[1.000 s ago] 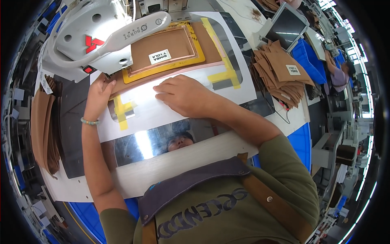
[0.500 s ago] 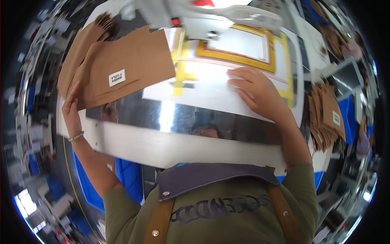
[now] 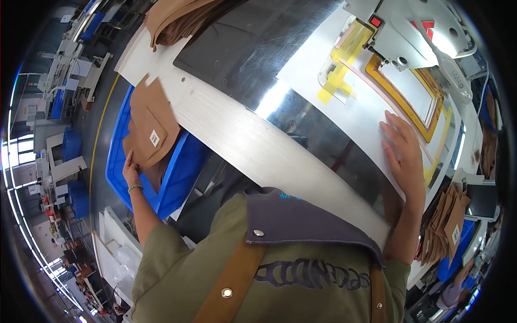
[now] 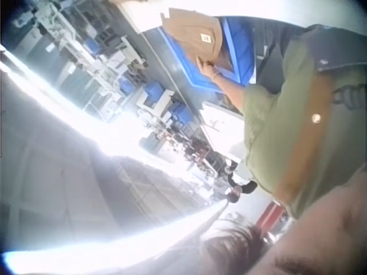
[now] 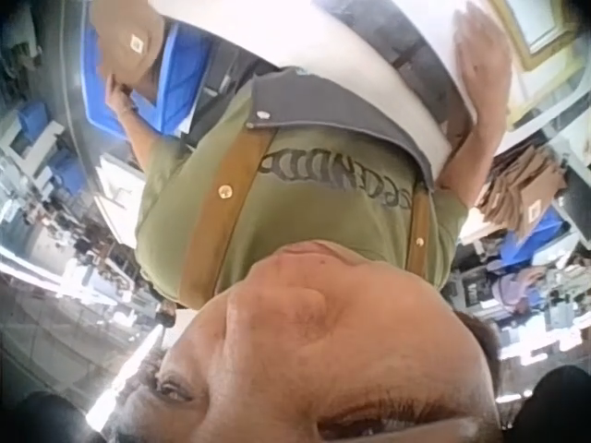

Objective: Sewing labels onto leather pieces using an industrial sewing machine.

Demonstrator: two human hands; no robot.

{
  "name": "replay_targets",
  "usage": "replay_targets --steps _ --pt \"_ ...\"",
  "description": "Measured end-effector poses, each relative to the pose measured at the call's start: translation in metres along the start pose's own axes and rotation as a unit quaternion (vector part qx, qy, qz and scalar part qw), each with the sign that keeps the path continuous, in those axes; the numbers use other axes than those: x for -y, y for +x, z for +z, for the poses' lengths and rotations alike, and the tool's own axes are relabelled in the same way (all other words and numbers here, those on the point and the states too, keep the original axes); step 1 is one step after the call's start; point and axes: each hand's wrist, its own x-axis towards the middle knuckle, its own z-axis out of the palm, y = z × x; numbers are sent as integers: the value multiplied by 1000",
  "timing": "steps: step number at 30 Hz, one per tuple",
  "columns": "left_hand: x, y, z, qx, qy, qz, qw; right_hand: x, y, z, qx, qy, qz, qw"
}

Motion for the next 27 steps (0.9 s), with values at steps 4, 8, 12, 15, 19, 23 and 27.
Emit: replay_targets --steps 4,8,12,15,19,23,27 --pt "51 -19 -30 8 115 -112 987 -3 0 1 7 1 6 1000" --pt "59 -31 56 139 403 -344 837 12 0 0 26 -55 21 998" --pt "-12 32 -13 -157 578 134 789 -7 4 5 6 8 -6 1000" --pt "-117 33 138 -136 355 369 848 -1 -5 -4 -2 -6 -3 1000" --pt "-273 -53 300 142 2 401 905 -18 -5 8 -38 6 -7 999" --pt "-340 -166 393 439 7 424 792 -24 -4 9 -27 31 -16 999" --pt "-341 -242 486 595 85 504 620 -28 -21 -7 6 94 39 995"
